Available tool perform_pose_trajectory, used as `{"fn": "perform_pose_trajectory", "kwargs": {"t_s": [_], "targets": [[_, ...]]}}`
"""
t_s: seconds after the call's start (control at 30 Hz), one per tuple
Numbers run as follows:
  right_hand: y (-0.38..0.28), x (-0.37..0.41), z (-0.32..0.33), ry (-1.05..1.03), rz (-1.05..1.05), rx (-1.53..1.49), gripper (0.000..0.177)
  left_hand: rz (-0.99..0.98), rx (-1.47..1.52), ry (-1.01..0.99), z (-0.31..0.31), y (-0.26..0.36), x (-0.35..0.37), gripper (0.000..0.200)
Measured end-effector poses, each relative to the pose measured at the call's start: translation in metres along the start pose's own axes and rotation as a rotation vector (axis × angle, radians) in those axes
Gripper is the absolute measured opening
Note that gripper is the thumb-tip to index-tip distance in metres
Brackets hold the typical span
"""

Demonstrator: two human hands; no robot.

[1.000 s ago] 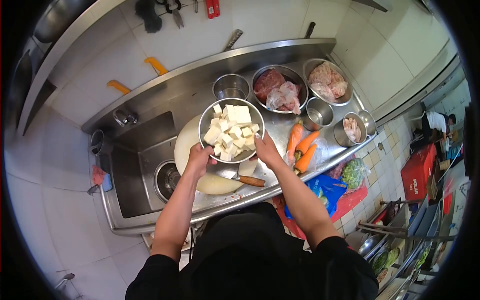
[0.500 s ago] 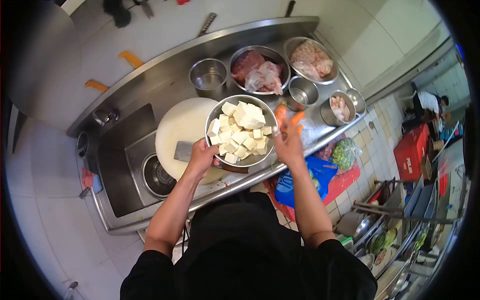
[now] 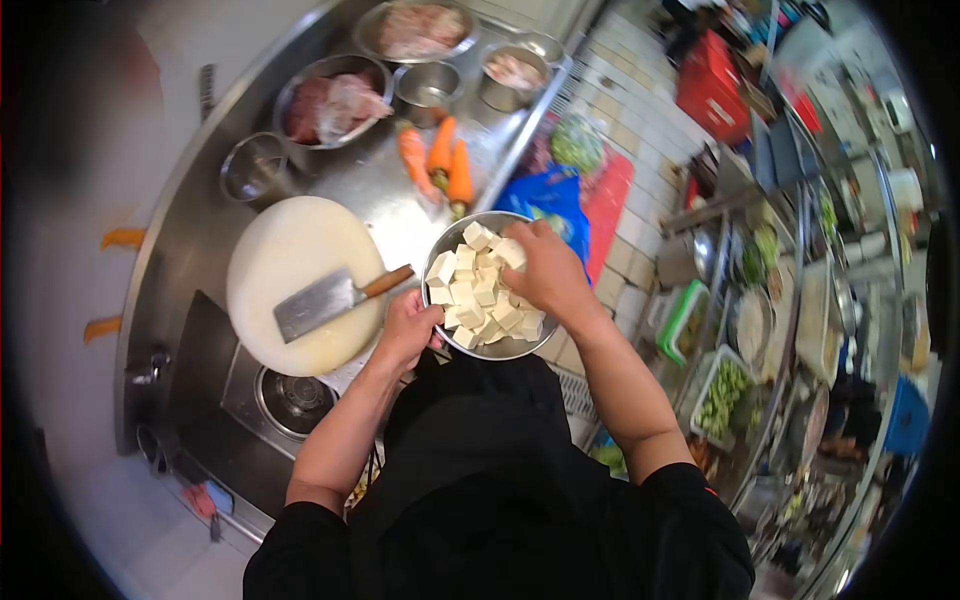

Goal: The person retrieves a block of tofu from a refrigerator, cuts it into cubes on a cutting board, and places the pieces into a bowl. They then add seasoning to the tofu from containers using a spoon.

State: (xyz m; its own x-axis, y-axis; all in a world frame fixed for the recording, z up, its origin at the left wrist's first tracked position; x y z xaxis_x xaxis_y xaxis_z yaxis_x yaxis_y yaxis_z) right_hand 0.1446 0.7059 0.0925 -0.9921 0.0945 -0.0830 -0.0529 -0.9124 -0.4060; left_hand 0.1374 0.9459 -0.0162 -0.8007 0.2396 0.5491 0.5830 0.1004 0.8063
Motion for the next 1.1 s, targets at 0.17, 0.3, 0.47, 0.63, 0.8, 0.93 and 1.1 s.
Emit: {"fn": "perform_pose_trajectory", "kwargs": {"t_s": [0.17,0.3,0.47,0.63,0.8,0.93,1.1], "targets": [[0.063,0.106,0.042,0.215,-0.109,-0.352,0.049,0.11,-0.16,-0.215,-0.056,-0.046,0.015,0.013],[0.084,0.169,0.073,0.258,-0.272,-0.378,0.037,0.126,-0.262,-0.324,-0.111,-0.066,0.038,0.014],[0.144,0.241,0.093,0.422,-0.373,-0.323,0.03,0.1,-0.291,-0.485,-0.172,-0.08,0.064,0.015],[0.16,0.315,0.131,0.447,-0.28,-0.17,0.047,0.063,-0.396,-0.537,-0.256,-0.095,0.102,0.017],[0.199,0.412,0.227,0.581,-0.411,-0.142,0.036,0.16,-0.395,-0.57,-0.343,-0.145,0.138,0.018],[0.263,0.58,0.35,0.933,-0.828,0.155,0.03,0.164,-0.38,-0.593,-0.403,-0.165,0.162,0.021],[0.392,0.793,0.447,0.636,-1.249,0.684,0.025,0.09,-0.5,-0.694,-0.472,-0.184,0.185,0.025]]}}
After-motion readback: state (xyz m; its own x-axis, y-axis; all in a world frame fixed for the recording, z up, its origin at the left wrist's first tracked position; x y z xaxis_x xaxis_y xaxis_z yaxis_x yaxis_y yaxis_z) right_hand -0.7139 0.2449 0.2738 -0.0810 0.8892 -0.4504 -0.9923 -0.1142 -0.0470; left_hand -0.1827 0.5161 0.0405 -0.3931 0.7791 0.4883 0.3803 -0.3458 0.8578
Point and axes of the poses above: each hand's wrist, its own x-axis away from the middle knuckle, its own z-axis out of the back of the hand, y = z × x, the point moved 4 cm from there along -x, towards the middle knuckle, and after that the axes turned 9 degrees about y, right-handed, at the moved point
